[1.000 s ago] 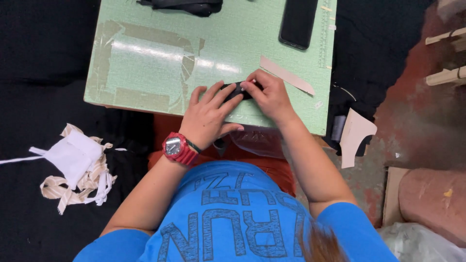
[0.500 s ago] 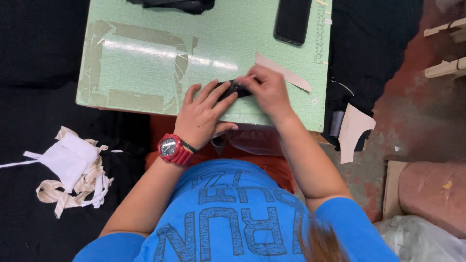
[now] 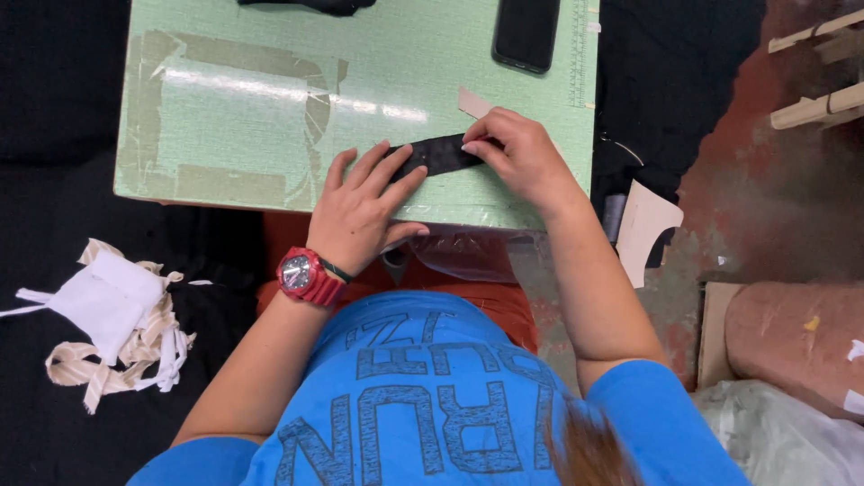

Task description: The person repeatedly smooths and rubs a black fabric strip on a green table using a flat, light-colored tool. They handle the fabric with both hands, folding and pressing it while using the tool to flatten the surface.

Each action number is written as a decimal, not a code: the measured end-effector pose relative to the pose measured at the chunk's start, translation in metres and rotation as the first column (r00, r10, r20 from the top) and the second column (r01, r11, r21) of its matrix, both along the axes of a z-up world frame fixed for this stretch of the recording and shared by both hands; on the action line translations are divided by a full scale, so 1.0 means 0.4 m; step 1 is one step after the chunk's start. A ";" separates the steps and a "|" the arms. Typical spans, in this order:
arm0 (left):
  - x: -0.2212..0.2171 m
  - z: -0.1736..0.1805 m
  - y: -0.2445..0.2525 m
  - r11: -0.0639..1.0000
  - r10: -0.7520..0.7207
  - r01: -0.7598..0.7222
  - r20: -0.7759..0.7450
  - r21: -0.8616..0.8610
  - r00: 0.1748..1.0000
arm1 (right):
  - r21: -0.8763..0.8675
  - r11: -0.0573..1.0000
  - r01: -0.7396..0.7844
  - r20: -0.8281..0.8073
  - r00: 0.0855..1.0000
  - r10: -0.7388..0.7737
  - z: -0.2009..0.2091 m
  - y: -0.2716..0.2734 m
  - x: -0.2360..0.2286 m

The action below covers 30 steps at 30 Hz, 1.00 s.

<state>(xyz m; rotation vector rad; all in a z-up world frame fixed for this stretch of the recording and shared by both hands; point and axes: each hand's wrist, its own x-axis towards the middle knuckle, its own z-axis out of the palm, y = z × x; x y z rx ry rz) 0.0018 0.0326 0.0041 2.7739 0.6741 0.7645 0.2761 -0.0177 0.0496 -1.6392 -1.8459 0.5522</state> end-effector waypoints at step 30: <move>0.257 -0.118 0.167 0.998 -0.014 0.015 -0.029 0.062 0.999 | 0.120 0.804 0.582 -0.152 0.811 -0.565 -0.155 -0.090 0.162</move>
